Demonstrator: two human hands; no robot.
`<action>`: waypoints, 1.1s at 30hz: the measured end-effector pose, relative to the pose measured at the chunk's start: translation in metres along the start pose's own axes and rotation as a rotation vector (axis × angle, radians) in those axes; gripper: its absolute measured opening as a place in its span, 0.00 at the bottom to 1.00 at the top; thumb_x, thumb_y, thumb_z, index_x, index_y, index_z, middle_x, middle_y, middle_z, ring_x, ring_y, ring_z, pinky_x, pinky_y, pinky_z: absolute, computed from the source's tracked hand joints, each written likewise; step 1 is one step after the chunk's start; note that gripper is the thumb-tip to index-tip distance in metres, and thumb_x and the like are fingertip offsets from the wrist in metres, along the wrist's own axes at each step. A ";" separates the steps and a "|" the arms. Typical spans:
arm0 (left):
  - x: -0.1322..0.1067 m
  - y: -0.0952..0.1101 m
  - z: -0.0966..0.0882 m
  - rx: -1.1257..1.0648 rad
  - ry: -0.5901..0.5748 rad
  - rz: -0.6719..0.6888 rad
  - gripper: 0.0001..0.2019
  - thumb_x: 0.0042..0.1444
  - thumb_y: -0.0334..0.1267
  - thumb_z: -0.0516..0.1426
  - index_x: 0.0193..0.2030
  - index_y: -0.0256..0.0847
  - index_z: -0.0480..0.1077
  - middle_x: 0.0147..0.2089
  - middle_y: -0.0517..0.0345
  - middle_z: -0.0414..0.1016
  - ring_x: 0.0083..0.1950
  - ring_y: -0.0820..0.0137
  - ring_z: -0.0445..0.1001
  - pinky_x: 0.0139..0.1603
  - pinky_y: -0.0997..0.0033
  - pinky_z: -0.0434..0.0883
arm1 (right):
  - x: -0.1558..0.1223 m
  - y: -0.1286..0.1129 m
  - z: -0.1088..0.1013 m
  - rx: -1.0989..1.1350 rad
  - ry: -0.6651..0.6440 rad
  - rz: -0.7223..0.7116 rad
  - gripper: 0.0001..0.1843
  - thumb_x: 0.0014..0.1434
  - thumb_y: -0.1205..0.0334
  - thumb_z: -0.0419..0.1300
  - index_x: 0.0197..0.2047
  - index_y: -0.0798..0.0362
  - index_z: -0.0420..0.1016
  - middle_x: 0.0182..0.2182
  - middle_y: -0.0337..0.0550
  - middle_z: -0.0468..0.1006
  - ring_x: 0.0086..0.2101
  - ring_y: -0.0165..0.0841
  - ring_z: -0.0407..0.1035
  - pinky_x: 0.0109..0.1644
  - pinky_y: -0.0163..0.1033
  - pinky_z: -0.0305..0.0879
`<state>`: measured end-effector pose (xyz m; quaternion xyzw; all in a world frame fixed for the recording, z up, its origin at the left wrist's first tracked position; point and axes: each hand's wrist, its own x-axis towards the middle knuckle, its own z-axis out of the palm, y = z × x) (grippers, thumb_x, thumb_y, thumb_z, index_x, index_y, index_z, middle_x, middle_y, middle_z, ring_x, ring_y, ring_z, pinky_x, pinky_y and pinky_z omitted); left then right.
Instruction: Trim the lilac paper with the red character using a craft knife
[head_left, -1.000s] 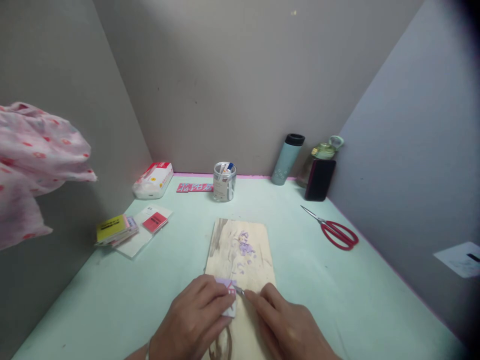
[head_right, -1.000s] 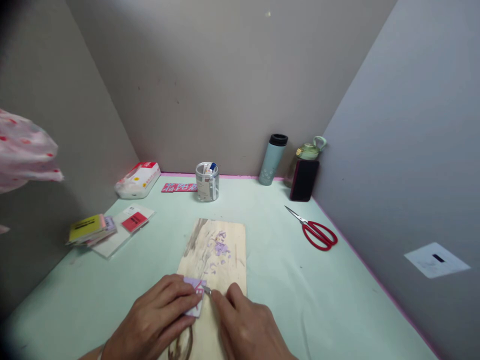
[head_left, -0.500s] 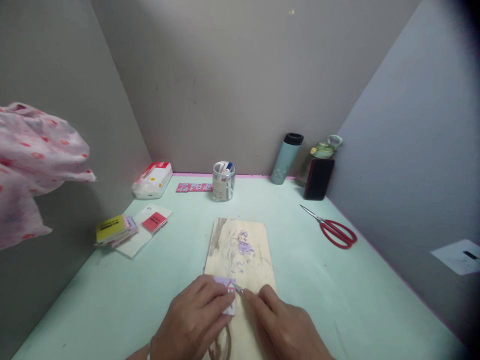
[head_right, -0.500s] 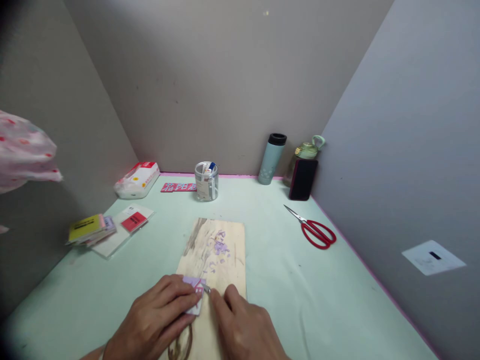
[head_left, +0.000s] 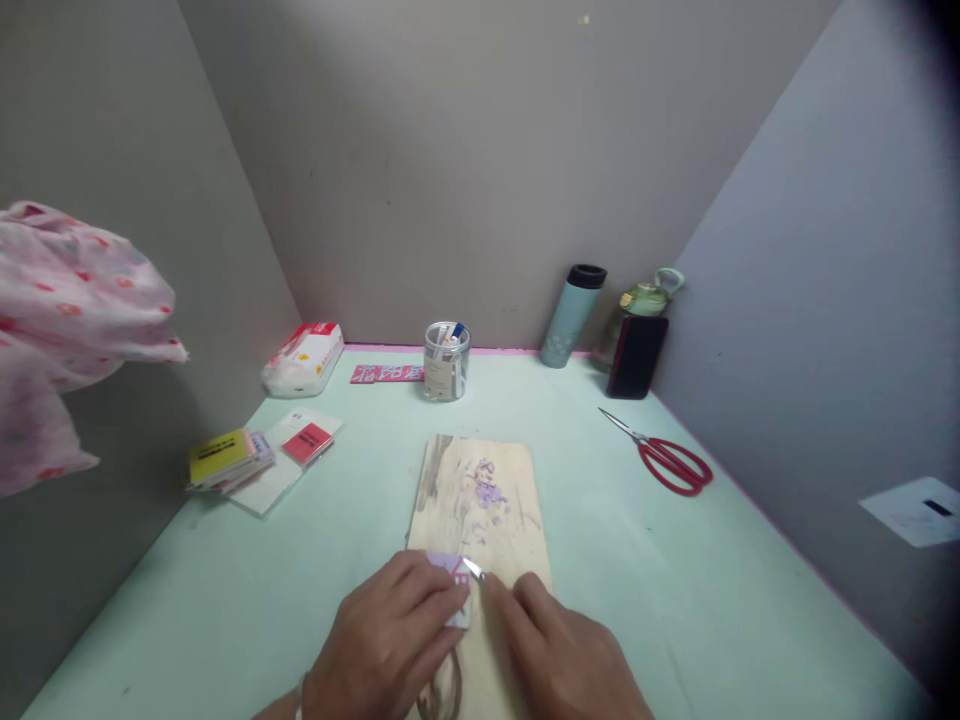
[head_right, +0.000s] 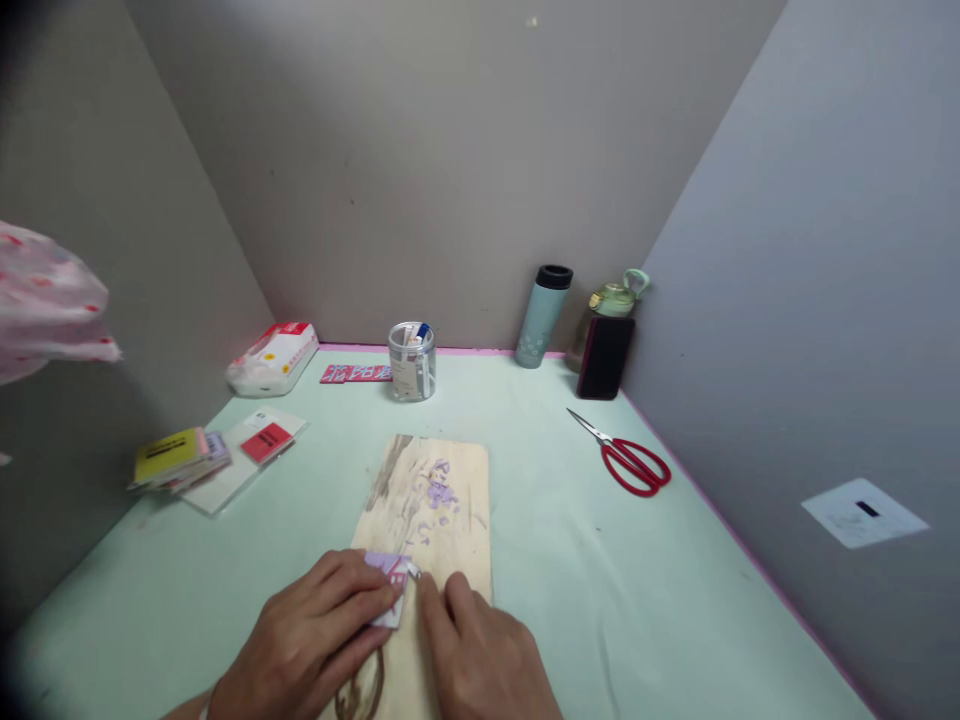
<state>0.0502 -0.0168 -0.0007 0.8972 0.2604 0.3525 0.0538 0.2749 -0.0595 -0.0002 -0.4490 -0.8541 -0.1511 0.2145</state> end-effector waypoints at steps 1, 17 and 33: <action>0.000 0.001 0.000 0.002 0.002 -0.001 0.09 0.72 0.31 0.53 0.52 0.37 0.74 0.43 0.54 0.81 0.46 0.64 0.77 0.46 0.67 0.80 | 0.000 0.002 0.001 -0.015 -0.001 0.029 0.25 0.58 0.81 0.44 0.57 0.62 0.66 0.29 0.42 0.75 0.16 0.29 0.63 0.18 0.35 0.54; -0.003 -0.001 0.001 -0.018 -0.021 -0.017 0.09 0.71 0.31 0.54 0.53 0.36 0.74 0.44 0.53 0.81 0.46 0.64 0.76 0.48 0.66 0.81 | -0.004 0.009 -0.010 0.320 -0.108 0.064 0.20 0.65 0.75 0.44 0.51 0.55 0.72 0.32 0.42 0.75 0.20 0.29 0.70 0.20 0.34 0.55; 0.000 0.001 0.001 -0.004 0.006 0.003 0.10 0.70 0.29 0.54 0.53 0.36 0.74 0.43 0.53 0.81 0.44 0.64 0.76 0.45 0.66 0.81 | 0.003 -0.001 -0.009 0.156 -0.064 0.039 0.21 0.55 0.77 0.49 0.49 0.58 0.73 0.28 0.42 0.75 0.16 0.28 0.63 0.18 0.35 0.50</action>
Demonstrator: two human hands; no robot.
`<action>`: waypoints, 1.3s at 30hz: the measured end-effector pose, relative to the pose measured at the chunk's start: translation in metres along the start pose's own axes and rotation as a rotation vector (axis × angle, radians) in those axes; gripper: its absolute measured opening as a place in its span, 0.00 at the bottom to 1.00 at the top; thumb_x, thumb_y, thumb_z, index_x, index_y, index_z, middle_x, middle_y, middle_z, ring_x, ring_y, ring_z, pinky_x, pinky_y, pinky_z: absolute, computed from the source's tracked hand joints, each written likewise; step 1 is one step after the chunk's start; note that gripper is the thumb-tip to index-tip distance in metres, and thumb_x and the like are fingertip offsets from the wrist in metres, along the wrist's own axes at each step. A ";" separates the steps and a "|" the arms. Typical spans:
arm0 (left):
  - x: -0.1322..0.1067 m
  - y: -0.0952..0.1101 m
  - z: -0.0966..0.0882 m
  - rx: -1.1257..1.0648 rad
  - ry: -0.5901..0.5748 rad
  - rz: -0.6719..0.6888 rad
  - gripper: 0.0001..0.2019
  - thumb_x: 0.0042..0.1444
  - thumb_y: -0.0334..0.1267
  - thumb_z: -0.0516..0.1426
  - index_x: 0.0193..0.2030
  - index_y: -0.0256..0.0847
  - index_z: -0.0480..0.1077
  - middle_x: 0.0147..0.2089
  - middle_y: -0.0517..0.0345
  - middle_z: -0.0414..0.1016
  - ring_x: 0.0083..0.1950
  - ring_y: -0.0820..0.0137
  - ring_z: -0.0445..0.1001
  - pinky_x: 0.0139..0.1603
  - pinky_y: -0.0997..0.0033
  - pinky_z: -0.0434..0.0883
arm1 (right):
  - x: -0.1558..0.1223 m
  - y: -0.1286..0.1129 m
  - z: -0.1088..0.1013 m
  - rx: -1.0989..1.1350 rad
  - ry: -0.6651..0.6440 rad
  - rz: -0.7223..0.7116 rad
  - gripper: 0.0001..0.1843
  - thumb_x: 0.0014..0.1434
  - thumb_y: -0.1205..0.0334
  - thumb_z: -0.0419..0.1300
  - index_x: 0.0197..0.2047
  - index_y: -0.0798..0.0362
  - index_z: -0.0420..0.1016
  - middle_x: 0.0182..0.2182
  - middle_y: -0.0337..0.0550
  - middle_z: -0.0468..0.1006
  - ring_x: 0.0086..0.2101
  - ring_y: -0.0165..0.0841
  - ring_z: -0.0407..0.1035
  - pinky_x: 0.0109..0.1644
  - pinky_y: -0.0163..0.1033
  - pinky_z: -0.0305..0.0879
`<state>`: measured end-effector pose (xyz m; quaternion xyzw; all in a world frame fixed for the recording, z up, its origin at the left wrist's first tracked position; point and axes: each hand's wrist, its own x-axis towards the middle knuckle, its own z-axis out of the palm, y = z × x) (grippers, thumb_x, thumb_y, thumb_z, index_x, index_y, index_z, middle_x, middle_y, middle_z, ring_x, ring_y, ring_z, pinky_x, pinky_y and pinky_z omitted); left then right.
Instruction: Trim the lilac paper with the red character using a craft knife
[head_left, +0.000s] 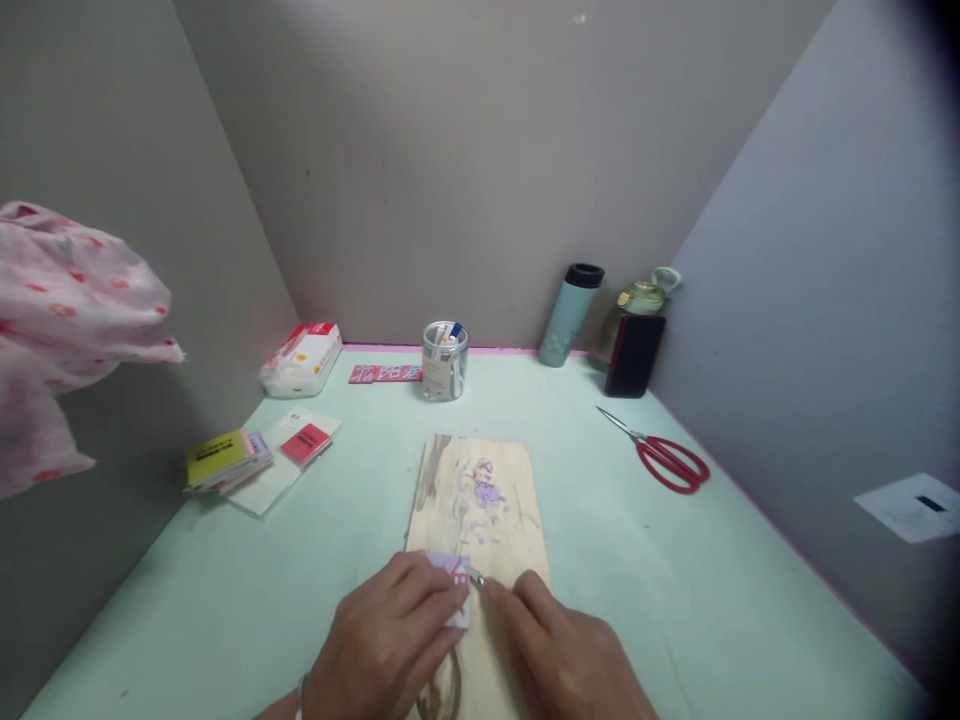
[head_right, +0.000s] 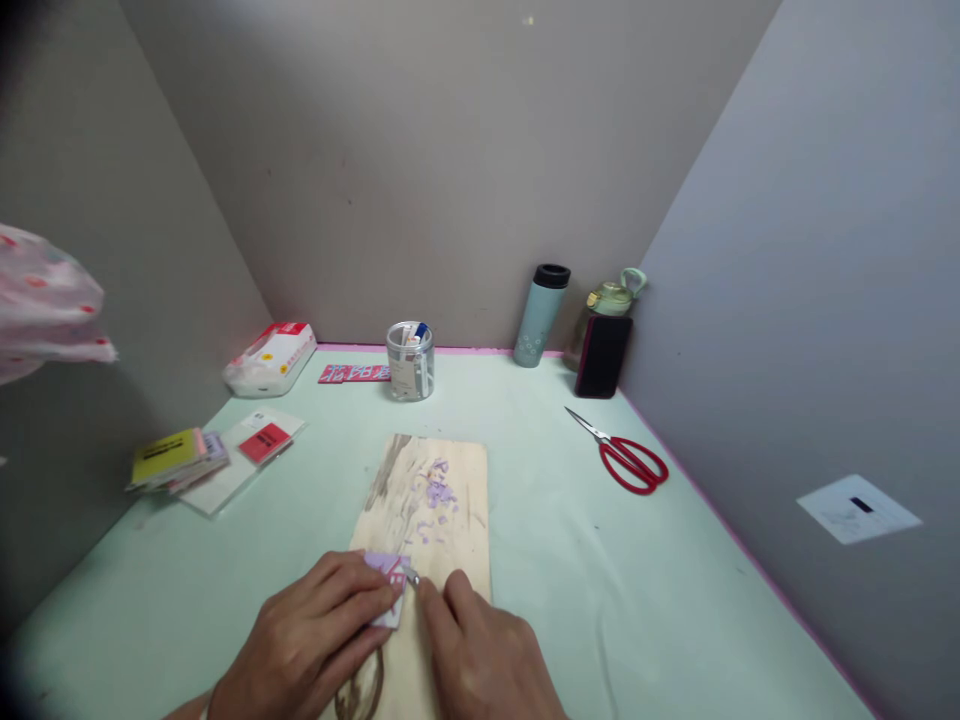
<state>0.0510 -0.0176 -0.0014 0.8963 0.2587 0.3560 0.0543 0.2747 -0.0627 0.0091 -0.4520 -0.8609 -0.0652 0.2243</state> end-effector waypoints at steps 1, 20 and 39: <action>0.000 0.000 0.000 0.000 -0.003 -0.002 0.10 0.70 0.29 0.54 0.53 0.36 0.74 0.43 0.53 0.81 0.45 0.64 0.76 0.45 0.66 0.81 | 0.000 0.000 0.000 -0.006 0.009 -0.002 0.22 0.55 0.77 0.48 0.50 0.59 0.73 0.28 0.41 0.75 0.16 0.28 0.64 0.18 0.35 0.50; -0.001 0.001 -0.001 0.011 -0.001 -0.014 0.10 0.69 0.29 0.54 0.52 0.36 0.75 0.41 0.53 0.80 0.44 0.65 0.77 0.45 0.68 0.80 | -0.004 0.002 0.002 0.011 0.009 -0.002 0.22 0.58 0.77 0.46 0.53 0.59 0.70 0.29 0.43 0.76 0.17 0.30 0.67 0.17 0.36 0.52; 0.001 0.001 0.000 0.000 0.006 0.002 0.10 0.70 0.28 0.53 0.52 0.35 0.74 0.42 0.53 0.81 0.44 0.64 0.76 0.45 0.66 0.80 | -0.002 0.000 0.002 0.012 0.036 0.005 0.23 0.58 0.76 0.45 0.55 0.62 0.70 0.30 0.43 0.75 0.17 0.30 0.70 0.17 0.36 0.54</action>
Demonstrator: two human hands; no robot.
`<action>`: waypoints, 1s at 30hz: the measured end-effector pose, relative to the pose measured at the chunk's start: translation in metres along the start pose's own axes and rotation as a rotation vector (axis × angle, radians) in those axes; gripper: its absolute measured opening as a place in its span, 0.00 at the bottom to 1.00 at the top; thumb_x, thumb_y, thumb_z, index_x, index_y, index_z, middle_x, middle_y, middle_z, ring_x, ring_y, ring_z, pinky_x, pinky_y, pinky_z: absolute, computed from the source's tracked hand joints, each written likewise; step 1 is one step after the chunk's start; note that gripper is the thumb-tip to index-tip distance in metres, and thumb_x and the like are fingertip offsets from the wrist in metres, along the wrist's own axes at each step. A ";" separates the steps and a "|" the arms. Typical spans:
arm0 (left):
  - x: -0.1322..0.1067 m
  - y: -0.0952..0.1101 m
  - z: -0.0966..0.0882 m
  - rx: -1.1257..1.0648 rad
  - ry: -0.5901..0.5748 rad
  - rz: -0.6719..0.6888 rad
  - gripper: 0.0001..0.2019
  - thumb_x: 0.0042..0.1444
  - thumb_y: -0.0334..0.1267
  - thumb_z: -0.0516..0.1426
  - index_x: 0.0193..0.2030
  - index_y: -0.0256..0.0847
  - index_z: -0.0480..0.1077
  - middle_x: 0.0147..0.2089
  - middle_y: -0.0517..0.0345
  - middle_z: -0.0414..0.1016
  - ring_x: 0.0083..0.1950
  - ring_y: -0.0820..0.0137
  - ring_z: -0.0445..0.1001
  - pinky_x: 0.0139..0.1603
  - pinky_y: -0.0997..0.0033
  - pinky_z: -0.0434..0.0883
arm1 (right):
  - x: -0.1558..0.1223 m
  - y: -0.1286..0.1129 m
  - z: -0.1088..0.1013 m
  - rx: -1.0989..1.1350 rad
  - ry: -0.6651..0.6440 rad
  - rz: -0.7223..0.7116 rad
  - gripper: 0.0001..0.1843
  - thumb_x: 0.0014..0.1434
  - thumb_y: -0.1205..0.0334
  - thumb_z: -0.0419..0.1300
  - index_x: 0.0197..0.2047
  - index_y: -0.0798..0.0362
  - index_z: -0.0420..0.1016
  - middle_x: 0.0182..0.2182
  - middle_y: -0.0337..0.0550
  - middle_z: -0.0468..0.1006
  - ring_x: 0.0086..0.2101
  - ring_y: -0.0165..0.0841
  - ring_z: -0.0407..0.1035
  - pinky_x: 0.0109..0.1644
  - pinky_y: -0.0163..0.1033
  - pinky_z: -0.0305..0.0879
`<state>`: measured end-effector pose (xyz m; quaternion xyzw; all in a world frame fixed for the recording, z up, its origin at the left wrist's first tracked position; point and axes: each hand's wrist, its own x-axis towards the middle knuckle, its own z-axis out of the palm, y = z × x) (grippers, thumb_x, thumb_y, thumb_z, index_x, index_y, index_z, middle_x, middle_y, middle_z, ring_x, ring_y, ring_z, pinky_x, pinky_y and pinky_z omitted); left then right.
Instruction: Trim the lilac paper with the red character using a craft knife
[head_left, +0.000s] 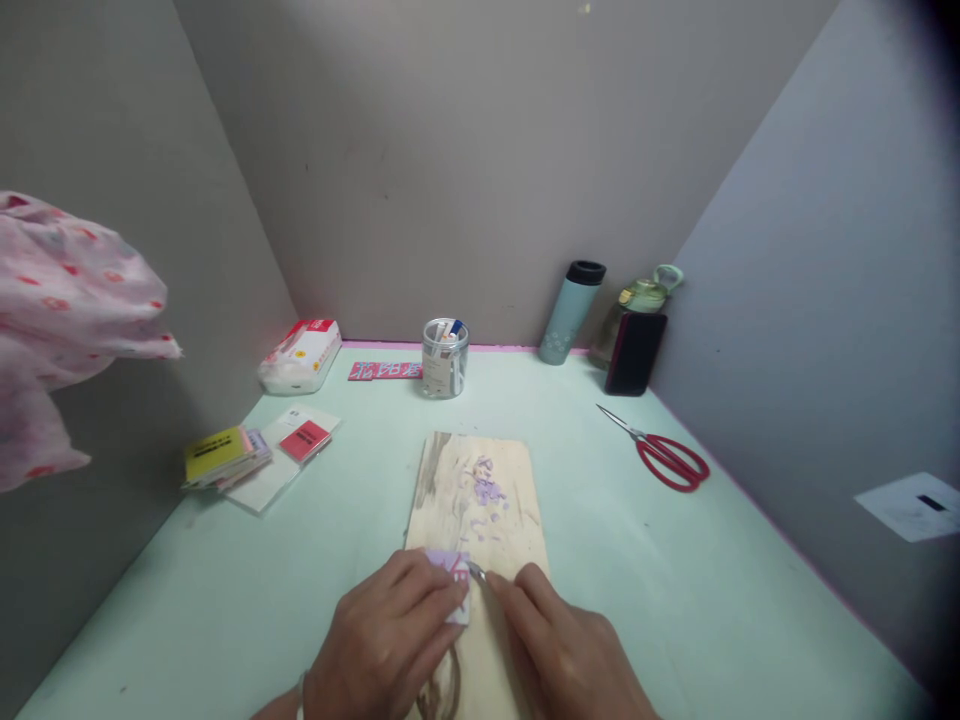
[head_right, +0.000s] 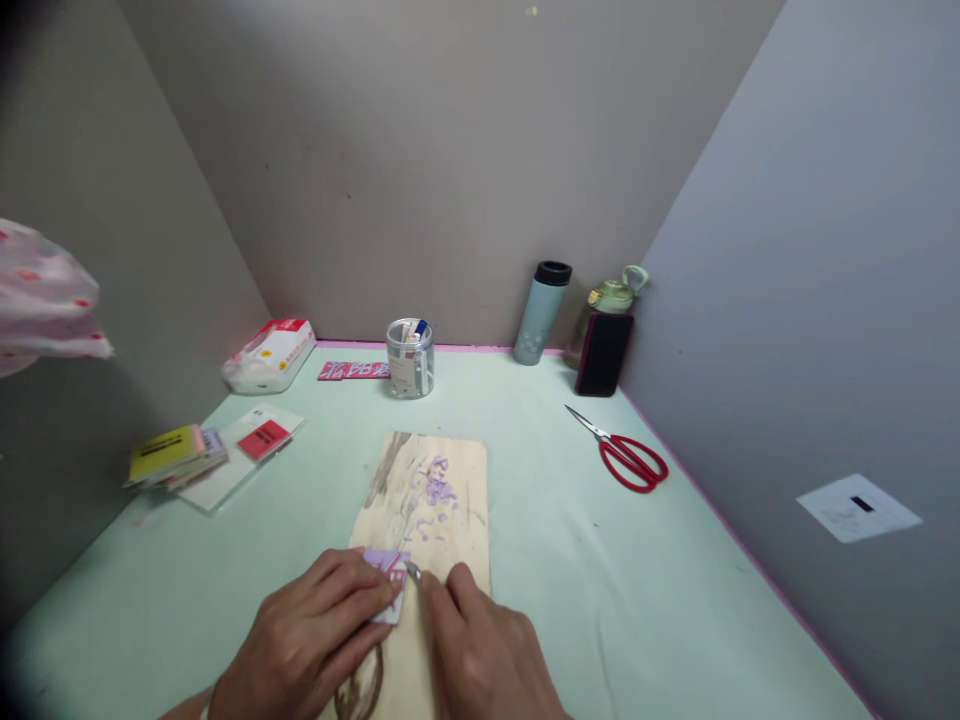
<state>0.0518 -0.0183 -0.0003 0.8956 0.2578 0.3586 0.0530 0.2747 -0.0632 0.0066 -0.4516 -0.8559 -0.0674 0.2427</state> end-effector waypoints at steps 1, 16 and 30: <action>0.000 0.000 0.000 0.003 0.002 0.000 0.10 0.70 0.28 0.53 0.52 0.35 0.74 0.42 0.53 0.81 0.44 0.64 0.76 0.45 0.66 0.80 | 0.000 0.000 0.000 -0.004 0.010 0.000 0.23 0.58 0.76 0.45 0.54 0.62 0.70 0.29 0.43 0.74 0.17 0.30 0.69 0.17 0.36 0.54; 0.000 -0.001 0.001 0.012 -0.003 -0.001 0.10 0.71 0.29 0.53 0.52 0.36 0.74 0.41 0.54 0.80 0.43 0.64 0.75 0.43 0.66 0.79 | 0.005 -0.001 0.000 0.036 0.035 0.024 0.20 0.54 0.78 0.46 0.46 0.56 0.70 0.29 0.43 0.74 0.19 0.32 0.68 0.19 0.37 0.53; 0.000 0.000 0.001 0.022 0.007 0.000 0.10 0.70 0.28 0.53 0.52 0.36 0.74 0.41 0.54 0.80 0.43 0.64 0.76 0.43 0.66 0.78 | 0.002 0.003 0.003 0.101 -0.014 0.062 0.18 0.60 0.75 0.47 0.48 0.55 0.71 0.31 0.43 0.76 0.21 0.32 0.72 0.21 0.38 0.53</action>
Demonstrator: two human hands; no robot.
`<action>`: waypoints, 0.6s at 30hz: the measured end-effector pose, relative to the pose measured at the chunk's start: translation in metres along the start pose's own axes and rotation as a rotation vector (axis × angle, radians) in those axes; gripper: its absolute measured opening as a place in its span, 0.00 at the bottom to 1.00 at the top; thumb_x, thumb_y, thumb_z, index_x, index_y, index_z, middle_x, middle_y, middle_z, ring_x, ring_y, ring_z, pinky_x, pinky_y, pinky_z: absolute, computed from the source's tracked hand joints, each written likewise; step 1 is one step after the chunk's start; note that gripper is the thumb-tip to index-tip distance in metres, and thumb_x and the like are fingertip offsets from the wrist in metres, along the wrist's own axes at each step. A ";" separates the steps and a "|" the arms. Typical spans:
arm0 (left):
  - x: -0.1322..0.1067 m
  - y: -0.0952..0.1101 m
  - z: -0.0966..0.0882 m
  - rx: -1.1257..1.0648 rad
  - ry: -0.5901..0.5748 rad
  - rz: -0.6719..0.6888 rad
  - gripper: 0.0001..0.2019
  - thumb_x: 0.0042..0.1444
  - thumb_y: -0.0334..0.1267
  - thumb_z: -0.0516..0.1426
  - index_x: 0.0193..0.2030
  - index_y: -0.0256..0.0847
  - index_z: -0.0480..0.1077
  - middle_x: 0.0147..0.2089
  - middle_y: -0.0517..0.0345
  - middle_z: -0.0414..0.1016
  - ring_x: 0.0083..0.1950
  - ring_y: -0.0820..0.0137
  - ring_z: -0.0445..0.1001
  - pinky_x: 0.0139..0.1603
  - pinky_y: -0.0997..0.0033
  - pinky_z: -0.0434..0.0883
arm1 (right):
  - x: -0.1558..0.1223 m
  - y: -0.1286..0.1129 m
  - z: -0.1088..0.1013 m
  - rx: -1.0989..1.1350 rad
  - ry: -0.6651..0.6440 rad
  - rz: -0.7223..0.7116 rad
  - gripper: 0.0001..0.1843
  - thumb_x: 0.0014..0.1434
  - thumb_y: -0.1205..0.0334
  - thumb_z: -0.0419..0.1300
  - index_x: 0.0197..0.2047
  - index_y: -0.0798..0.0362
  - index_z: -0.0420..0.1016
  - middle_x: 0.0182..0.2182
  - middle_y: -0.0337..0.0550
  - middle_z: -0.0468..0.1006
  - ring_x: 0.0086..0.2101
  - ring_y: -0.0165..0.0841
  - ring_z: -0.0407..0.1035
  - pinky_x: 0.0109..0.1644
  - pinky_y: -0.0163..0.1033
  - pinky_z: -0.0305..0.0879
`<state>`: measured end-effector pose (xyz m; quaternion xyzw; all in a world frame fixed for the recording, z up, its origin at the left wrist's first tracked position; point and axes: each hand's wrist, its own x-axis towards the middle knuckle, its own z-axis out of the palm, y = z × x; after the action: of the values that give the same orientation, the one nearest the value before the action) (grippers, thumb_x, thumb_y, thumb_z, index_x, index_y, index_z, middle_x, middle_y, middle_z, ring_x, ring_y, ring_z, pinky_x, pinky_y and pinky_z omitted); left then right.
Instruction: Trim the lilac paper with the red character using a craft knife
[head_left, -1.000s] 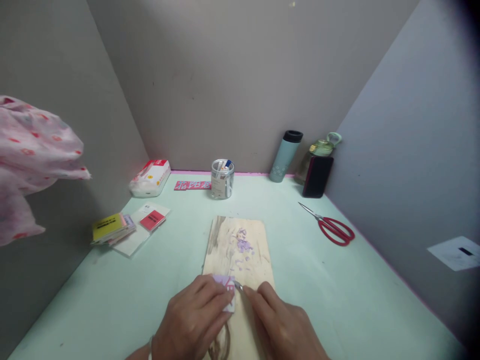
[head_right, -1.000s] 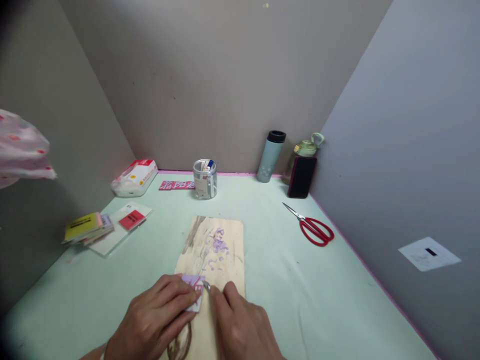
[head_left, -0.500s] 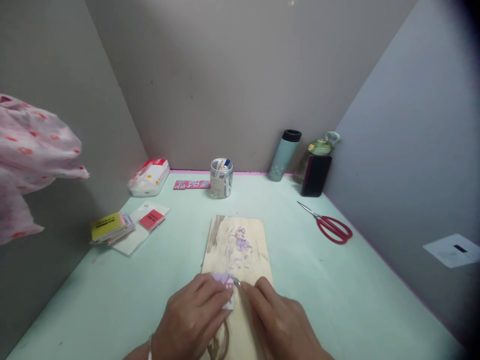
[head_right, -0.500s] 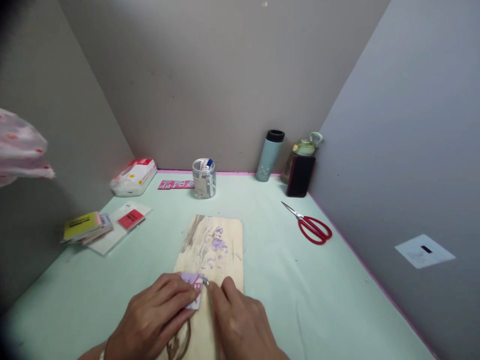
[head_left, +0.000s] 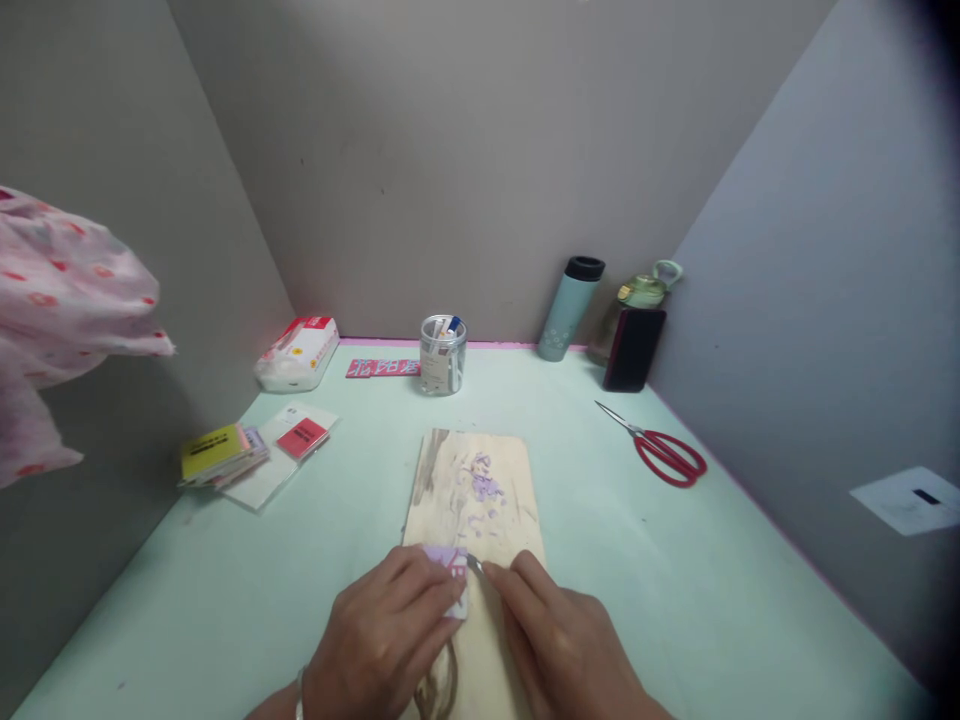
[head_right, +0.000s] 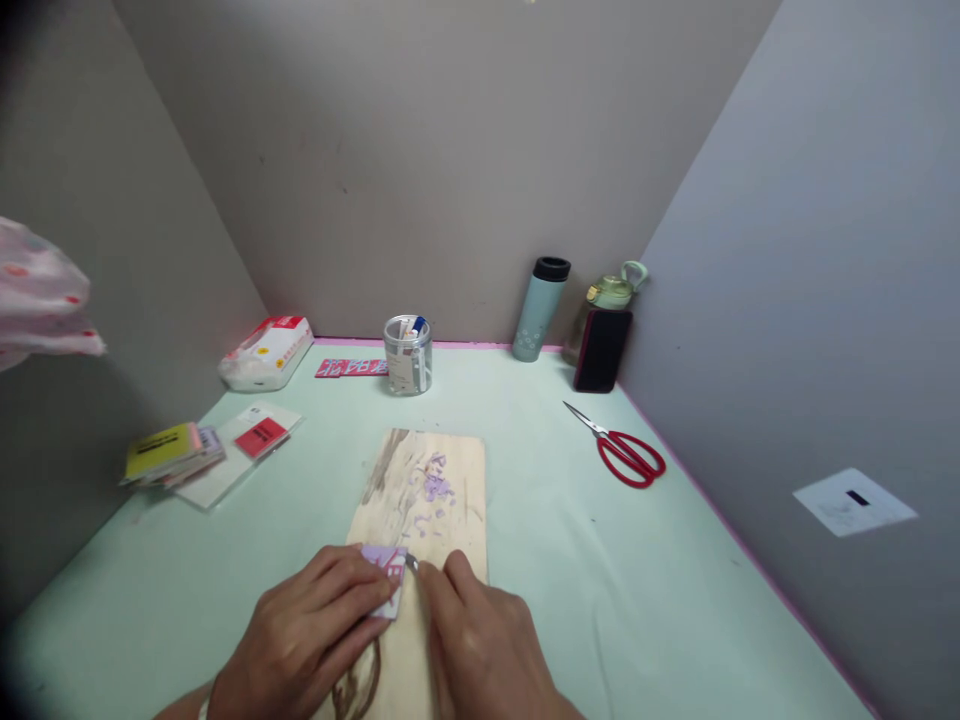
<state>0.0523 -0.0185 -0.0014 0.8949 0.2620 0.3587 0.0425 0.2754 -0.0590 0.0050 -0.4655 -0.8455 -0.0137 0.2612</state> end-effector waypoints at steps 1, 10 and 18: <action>0.000 0.000 0.000 -0.004 -0.001 0.001 0.10 0.70 0.28 0.53 0.51 0.36 0.74 0.41 0.54 0.80 0.43 0.64 0.76 0.43 0.66 0.78 | 0.000 -0.001 0.000 -0.016 0.009 -0.005 0.18 0.59 0.75 0.47 0.48 0.56 0.71 0.31 0.43 0.76 0.20 0.32 0.71 0.21 0.38 0.53; -0.001 0.001 0.000 -0.010 -0.016 -0.005 0.09 0.71 0.30 0.53 0.52 0.37 0.74 0.41 0.55 0.80 0.44 0.64 0.75 0.44 0.67 0.78 | 0.001 -0.001 -0.001 -0.047 0.004 -0.042 0.19 0.53 0.77 0.50 0.47 0.55 0.69 0.30 0.42 0.74 0.19 0.32 0.68 0.20 0.38 0.53; 0.001 0.001 -0.001 -0.001 -0.008 -0.004 0.10 0.71 0.29 0.53 0.51 0.36 0.74 0.41 0.54 0.81 0.44 0.65 0.75 0.45 0.67 0.78 | 0.004 0.000 -0.004 0.044 -0.064 0.012 0.17 0.56 0.76 0.49 0.46 0.53 0.69 0.32 0.43 0.76 0.20 0.32 0.70 0.22 0.38 0.51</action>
<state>0.0525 -0.0191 0.0000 0.8958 0.2634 0.3553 0.0448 0.2755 -0.0575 0.0105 -0.4651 -0.8506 0.0213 0.2444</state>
